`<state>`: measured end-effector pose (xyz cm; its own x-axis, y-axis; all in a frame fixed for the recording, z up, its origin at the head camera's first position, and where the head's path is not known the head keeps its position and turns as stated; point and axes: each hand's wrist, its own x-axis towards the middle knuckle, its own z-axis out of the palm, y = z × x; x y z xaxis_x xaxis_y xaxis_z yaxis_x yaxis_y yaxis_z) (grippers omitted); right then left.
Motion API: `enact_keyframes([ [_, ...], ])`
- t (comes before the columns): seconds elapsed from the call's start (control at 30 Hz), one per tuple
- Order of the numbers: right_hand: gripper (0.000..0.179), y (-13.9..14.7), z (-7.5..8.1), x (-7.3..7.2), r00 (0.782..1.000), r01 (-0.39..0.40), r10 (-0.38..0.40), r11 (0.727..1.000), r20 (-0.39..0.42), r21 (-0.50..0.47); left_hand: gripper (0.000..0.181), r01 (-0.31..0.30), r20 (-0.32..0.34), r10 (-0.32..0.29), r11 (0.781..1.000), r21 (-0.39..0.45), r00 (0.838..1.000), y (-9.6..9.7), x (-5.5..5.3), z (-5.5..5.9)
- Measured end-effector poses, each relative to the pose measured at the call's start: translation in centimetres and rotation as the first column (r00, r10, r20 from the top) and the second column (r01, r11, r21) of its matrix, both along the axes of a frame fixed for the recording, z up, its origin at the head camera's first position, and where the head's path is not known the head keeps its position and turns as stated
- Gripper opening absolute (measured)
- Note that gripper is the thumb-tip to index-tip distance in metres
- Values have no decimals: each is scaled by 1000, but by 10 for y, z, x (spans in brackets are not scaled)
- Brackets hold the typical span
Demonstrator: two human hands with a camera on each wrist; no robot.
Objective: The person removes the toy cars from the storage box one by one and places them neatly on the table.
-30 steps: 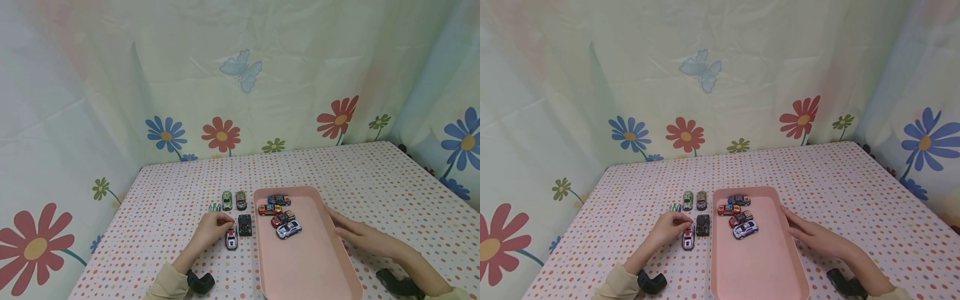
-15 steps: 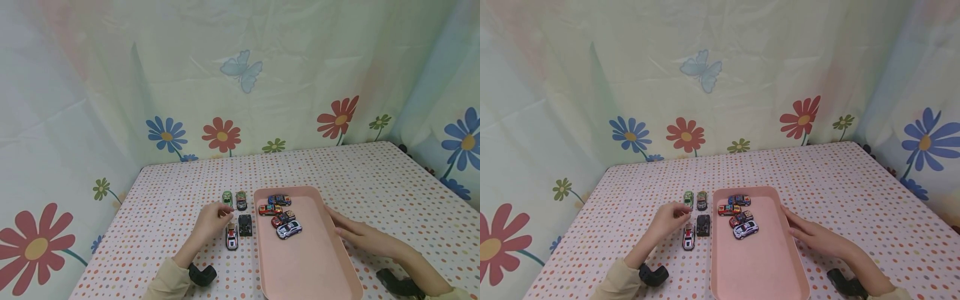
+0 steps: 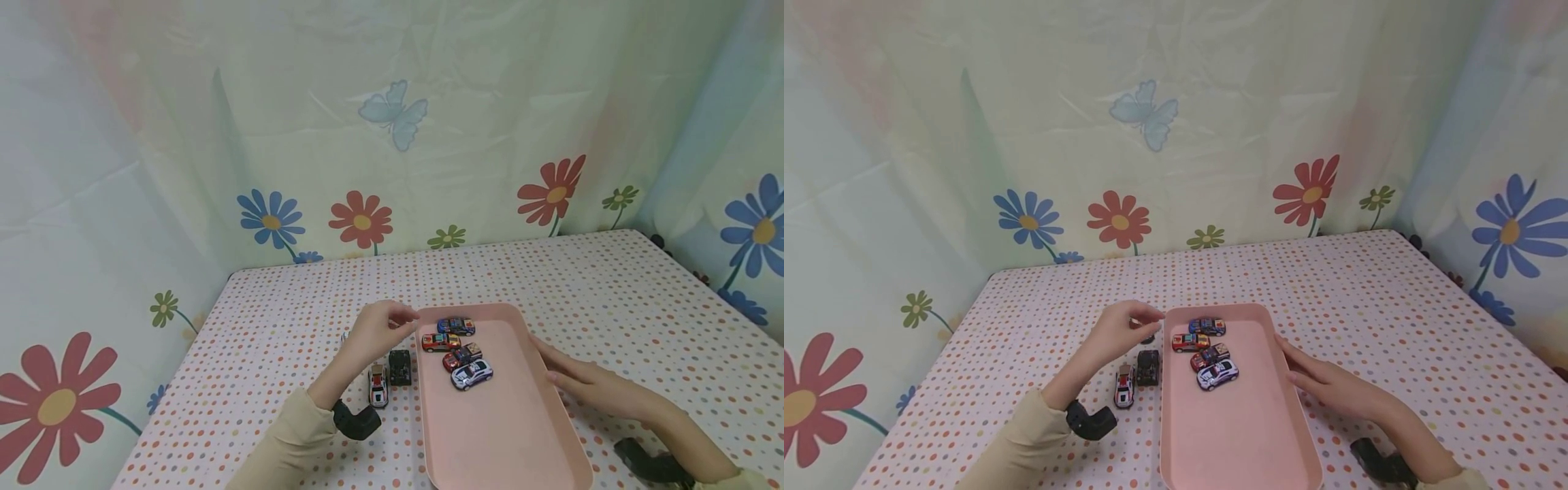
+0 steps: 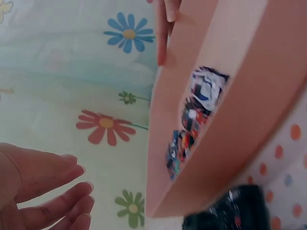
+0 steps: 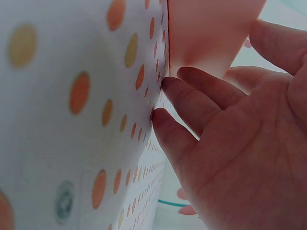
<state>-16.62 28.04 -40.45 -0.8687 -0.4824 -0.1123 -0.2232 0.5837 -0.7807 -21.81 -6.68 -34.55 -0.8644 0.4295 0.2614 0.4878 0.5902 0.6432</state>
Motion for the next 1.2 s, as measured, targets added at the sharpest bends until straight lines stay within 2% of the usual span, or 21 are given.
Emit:
enact_keyframes([
  [0.13,63,0,1,0,999,-7,8,999,-33,32,17,53,20,-53,998,20,998,14,-1,6],
  [0.37,64,-1,1,-1,1000,-10,11,1000,-13,20,22,114,71,-117,993,36,991,38,1,14],
  [0.53,63,1,1,-1,999,-11,12,999,-32,44,42,174,90,-171,985,-23,981,56,1,15],
  [0.67,64,1,1,-1,1000,-19,19,1000,-5,1,56,214,87,-203,967,-141,975,68,2,11],
  [0.8,64,1,1,0,1000,-25,25,1000,-8,-4,59,237,96,-218,934,-269,971,78,4,5],
  [0.93,63,1,1,0,999,-23,25,999,-37,40,68,261,125,-231,902,-344,965,85,4,-3],
  [1.0,63,2,1,0,999,-26,27,999,-33,32,74,272,138,-237,883,-383,962,88,4,-8],
  [1.1,63,2,0,0,999,-29,29,1000,-17,3,78,286,162,-236,835,-470,958,91,4,-12],
  [1.2,63,1,-1,0,999,-28,28,1000,-16,-1,79,323,177,-270,768,-553,946,92,2,-15],
])
